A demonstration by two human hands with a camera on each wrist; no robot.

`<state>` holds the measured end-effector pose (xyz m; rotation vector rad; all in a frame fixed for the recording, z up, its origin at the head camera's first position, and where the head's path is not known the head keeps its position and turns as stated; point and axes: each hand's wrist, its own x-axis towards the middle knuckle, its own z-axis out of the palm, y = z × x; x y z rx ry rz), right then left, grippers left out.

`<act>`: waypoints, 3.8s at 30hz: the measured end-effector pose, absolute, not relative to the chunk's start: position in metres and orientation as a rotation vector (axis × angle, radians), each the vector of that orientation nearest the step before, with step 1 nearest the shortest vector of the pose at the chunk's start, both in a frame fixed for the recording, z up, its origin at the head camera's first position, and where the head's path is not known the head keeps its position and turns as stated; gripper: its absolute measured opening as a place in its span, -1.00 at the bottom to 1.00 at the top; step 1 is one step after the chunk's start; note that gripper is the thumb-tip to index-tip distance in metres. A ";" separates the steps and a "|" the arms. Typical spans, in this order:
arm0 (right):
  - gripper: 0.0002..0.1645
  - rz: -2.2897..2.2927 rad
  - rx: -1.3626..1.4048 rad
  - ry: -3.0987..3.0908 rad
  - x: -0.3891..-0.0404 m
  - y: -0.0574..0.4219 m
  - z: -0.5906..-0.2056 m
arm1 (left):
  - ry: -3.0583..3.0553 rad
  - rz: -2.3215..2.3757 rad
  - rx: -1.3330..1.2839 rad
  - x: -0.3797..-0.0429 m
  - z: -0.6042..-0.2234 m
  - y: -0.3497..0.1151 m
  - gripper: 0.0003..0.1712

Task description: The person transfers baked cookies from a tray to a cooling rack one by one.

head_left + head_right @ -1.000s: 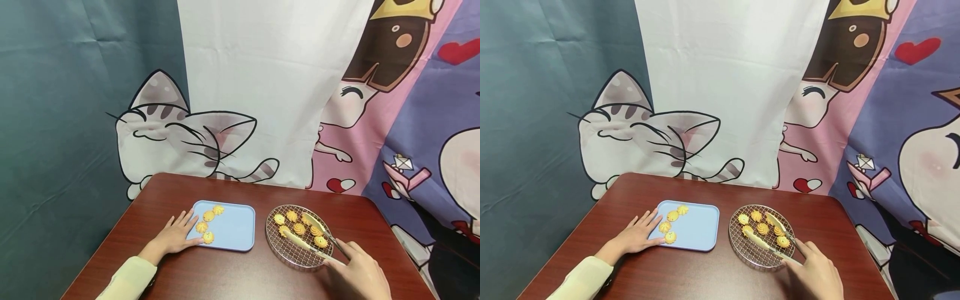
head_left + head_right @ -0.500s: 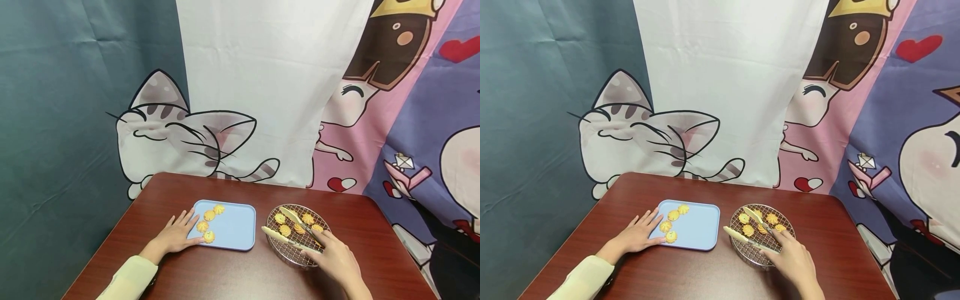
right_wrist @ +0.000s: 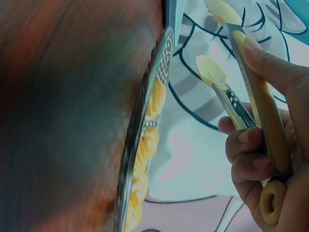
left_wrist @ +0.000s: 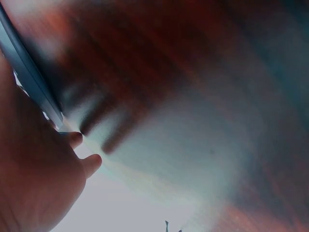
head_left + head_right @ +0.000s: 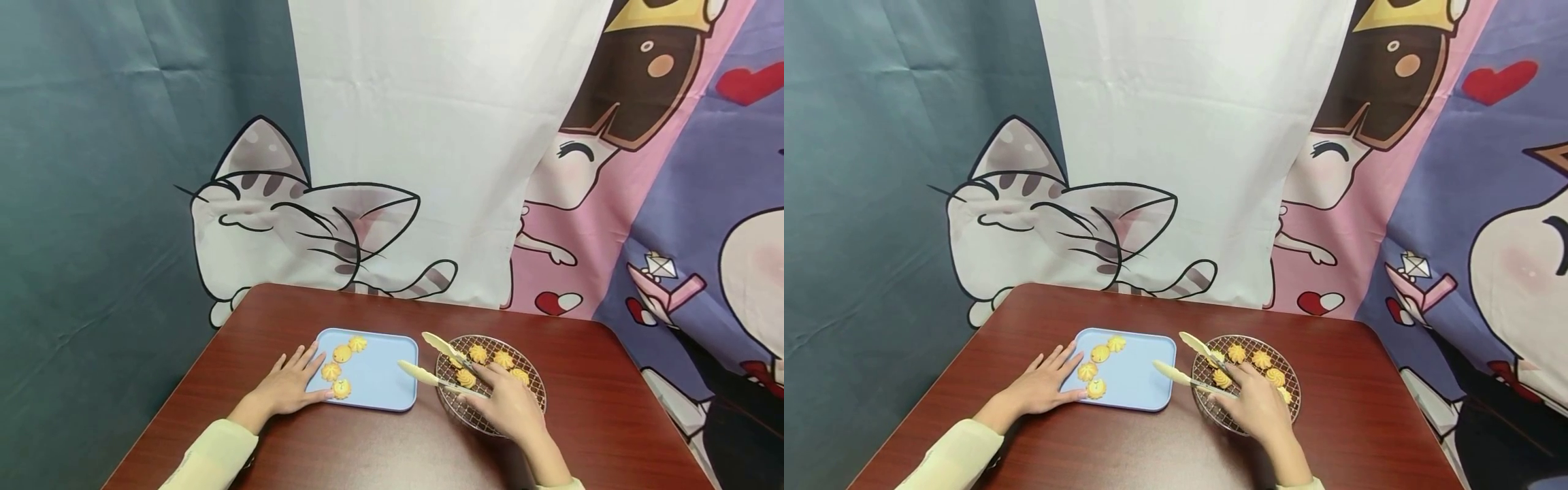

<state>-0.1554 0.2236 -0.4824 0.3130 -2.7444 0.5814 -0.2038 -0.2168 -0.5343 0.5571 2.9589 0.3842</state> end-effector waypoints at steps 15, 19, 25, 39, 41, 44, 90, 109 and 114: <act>-0.25 0.568 0.411 -2.743 -0.182 0.183 -0.491 | 2.955 0.388 0.544 -0.204 -0.534 -0.216 0.10; -0.25 0.597 0.423 -2.762 -0.186 0.174 -0.493 | 2.952 0.400 0.549 -0.204 -0.536 -0.216 0.10; -0.29 0.613 0.467 -2.765 -0.195 0.165 -0.496 | 2.963 0.389 0.569 -0.206 -0.540 -0.217 0.10; -0.30 0.549 0.595 -2.808 -0.215 0.148 -0.496 | 2.953 0.364 0.557 -0.208 -0.541 -0.217 0.10; -0.30 0.554 0.605 -2.823 -0.217 0.148 -0.497 | 2.952 0.354 0.556 -0.207 -0.541 -0.217 0.11; -0.31 0.544 0.615 -2.827 -0.220 0.147 -0.498 | 2.957 0.354 0.558 -0.207 -0.542 -0.218 0.12; -0.47 0.510 0.647 -2.858 -0.235 0.141 -0.496 | 3.004 0.368 0.580 -0.209 -0.546 -0.218 0.15; -0.45 0.526 0.611 -2.846 -0.227 0.146 -0.499 | 2.963 0.370 0.547 -0.206 -0.539 -0.216 0.13; -0.43 0.514 0.616 -2.832 -0.224 0.149 -0.498 | 2.971 0.370 0.552 -0.207 -0.541 -0.217 0.13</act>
